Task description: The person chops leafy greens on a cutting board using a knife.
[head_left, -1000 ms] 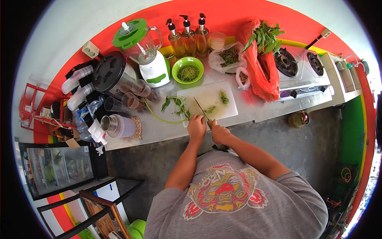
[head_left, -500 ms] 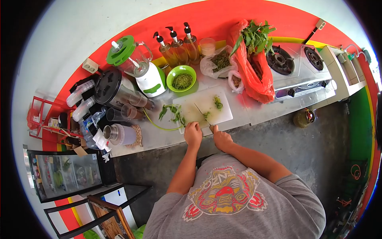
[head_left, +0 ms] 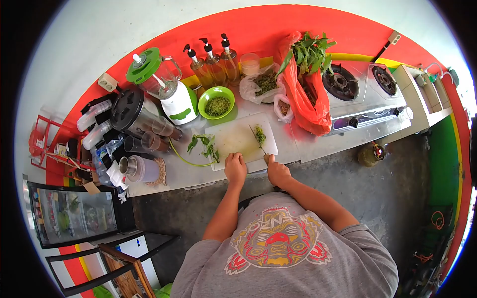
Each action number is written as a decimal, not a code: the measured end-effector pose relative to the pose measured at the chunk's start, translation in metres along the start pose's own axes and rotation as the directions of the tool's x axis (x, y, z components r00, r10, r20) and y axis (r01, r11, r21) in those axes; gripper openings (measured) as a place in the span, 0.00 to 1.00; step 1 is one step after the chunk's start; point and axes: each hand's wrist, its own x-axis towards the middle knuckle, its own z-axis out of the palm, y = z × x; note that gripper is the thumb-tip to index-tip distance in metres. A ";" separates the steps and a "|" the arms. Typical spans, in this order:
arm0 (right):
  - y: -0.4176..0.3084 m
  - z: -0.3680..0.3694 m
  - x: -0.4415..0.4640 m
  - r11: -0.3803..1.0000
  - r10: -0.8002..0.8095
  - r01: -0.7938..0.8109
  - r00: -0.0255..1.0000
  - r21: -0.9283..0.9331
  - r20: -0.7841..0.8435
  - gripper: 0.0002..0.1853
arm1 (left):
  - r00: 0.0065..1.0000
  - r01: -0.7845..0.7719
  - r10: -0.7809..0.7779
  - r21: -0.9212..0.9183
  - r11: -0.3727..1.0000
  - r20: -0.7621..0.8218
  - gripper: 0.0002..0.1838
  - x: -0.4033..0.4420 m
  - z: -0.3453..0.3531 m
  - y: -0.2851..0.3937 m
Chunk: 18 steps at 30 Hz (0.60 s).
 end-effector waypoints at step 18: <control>-0.044 0.025 -0.009 0.996 -0.001 -0.002 0.999 0.084 0.044 0.28 | 0.926 -0.331 0.347 -0.128 0.935 0.145 0.13 0.008 -0.019 -0.019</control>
